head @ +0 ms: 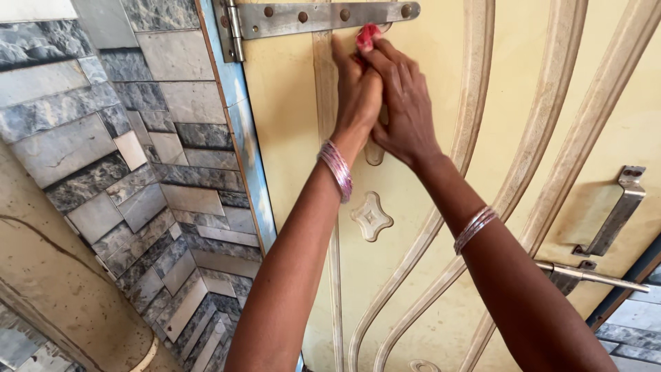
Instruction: The person wipes the surface of a cream-colored door using a red cloth. They systematically clean the door's panels and edges, moving from the lower sections upward and across the width of the door.
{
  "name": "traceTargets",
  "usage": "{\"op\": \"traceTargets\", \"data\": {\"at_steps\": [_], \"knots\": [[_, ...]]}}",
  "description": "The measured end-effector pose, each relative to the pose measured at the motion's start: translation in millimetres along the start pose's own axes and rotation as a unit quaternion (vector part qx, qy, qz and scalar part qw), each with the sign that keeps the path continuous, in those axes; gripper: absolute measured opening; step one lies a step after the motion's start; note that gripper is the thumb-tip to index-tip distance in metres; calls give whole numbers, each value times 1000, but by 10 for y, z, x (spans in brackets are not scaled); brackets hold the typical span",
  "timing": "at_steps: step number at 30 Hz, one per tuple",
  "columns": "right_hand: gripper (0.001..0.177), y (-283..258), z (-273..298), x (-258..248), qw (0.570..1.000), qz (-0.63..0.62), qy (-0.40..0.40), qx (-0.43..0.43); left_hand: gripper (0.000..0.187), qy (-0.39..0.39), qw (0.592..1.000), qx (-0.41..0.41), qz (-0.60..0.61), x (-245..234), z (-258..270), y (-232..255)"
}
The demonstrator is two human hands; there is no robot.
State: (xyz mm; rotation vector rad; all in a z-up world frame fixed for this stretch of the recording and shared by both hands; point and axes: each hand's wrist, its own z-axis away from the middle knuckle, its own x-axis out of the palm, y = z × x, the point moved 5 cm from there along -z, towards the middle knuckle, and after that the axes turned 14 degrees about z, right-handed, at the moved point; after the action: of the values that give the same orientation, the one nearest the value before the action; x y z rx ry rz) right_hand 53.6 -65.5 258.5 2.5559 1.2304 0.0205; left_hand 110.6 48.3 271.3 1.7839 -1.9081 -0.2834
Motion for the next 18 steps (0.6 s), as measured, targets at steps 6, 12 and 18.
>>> {"op": "traceTargets", "data": {"at_steps": [6, 12, 18], "knots": [[31, 155, -226, -20, 995, 93, 3, -31, 85, 22, 996, -34, 80, 44, 211, 132], [23, 364, -283, -293, 971, 207, 69, -95, 80, -52, 951, 127, -278, 361, 609, 531], [43, 698, -258, -886, 954, 294, 52, -41, 108, -49, 853, 108, -509, 507, 774, 235]]}}
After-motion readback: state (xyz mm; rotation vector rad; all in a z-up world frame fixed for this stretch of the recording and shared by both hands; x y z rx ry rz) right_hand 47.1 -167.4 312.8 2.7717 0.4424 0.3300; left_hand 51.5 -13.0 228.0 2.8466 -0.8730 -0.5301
